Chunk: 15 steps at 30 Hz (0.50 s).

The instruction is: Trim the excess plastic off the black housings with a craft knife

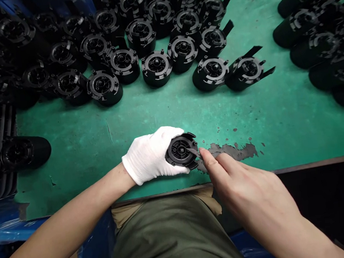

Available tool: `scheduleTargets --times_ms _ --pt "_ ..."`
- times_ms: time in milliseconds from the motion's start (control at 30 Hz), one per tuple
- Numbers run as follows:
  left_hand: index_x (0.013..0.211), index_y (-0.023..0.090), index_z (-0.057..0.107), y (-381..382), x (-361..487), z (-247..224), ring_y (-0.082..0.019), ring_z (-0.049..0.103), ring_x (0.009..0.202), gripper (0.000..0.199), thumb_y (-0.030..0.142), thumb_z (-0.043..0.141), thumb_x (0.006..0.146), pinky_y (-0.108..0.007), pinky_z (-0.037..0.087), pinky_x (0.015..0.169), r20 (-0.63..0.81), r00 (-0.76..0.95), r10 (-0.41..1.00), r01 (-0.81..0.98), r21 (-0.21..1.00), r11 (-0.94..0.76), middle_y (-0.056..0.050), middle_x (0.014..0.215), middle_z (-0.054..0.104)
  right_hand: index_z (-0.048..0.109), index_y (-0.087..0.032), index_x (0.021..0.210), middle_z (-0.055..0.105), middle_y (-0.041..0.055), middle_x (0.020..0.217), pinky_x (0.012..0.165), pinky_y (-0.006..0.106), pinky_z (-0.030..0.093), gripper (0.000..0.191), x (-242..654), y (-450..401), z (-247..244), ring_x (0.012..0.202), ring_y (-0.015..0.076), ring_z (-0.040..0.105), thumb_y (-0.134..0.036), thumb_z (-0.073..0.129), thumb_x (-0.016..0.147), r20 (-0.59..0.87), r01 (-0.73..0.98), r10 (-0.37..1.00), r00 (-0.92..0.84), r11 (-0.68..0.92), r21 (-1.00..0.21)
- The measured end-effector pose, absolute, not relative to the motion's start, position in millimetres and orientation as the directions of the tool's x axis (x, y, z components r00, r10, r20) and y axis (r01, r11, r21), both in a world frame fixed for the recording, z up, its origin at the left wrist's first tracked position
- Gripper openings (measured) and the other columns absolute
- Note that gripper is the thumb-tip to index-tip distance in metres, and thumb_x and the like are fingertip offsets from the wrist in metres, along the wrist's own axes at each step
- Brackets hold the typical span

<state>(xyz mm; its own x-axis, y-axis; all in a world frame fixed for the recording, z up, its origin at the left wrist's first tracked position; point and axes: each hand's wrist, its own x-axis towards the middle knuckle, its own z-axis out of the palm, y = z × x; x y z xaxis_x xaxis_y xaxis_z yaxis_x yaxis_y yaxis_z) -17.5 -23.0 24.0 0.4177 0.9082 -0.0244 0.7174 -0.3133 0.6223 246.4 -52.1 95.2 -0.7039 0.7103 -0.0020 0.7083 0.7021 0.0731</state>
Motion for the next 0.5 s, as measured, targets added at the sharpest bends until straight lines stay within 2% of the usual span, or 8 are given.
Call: scheduleTargets --times_ms 233,367,500 --pt "0.153 0.024 0.061 -22.6 -20.1 20.3 -0.033 0.079 0.134 0.098 0.079 0.094 0.079 -0.041 0.068 0.111 0.012 0.431 0.902 0.683 0.649 -0.335 -0.012 0.149 0.076 0.064 -0.012 0.149 0.062 0.0019 0.091 0.06 0.031 0.037 0.046 274.0 -27.2 82.8 0.067 0.017 0.053 -0.003 0.05 0.106 0.047 0.652 0.658 -0.751 0.752 -0.099" --pt "0.152 0.025 0.062 -22.4 -20.2 20.8 -0.032 0.08 0.133 0.095 0.077 0.094 0.08 -0.041 0.068 0.111 0.016 0.432 0.902 0.676 0.656 -0.336 -0.011 0.148 0.076 0.066 -0.012 0.144 0.058 0.0006 0.087 0.067 0.031 0.04 0.039 284.2 -7.0 77.7 0.071 0.0182 0.05 -0.003 0.053 0.108 0.118 0.604 0.612 -0.782 0.791 -0.095" --pt "0.151 0.024 0.062 -23.0 -20.2 21.5 -0.031 0.08 0.131 0.096 0.076 0.096 0.078 -0.04 0.069 0.109 0.027 0.424 0.905 0.683 0.647 -0.339 -0.011 0.147 0.077 0.068 -0.01 0.133 0.057 0.0004 0.087 0.069 0.033 0.041 0.024 283.8 6.5 74.7 0.073 0.0185 0.051 -0.01 0.059 0.11 0.144 0.5 0.508 -0.849 0.861 -0.095"
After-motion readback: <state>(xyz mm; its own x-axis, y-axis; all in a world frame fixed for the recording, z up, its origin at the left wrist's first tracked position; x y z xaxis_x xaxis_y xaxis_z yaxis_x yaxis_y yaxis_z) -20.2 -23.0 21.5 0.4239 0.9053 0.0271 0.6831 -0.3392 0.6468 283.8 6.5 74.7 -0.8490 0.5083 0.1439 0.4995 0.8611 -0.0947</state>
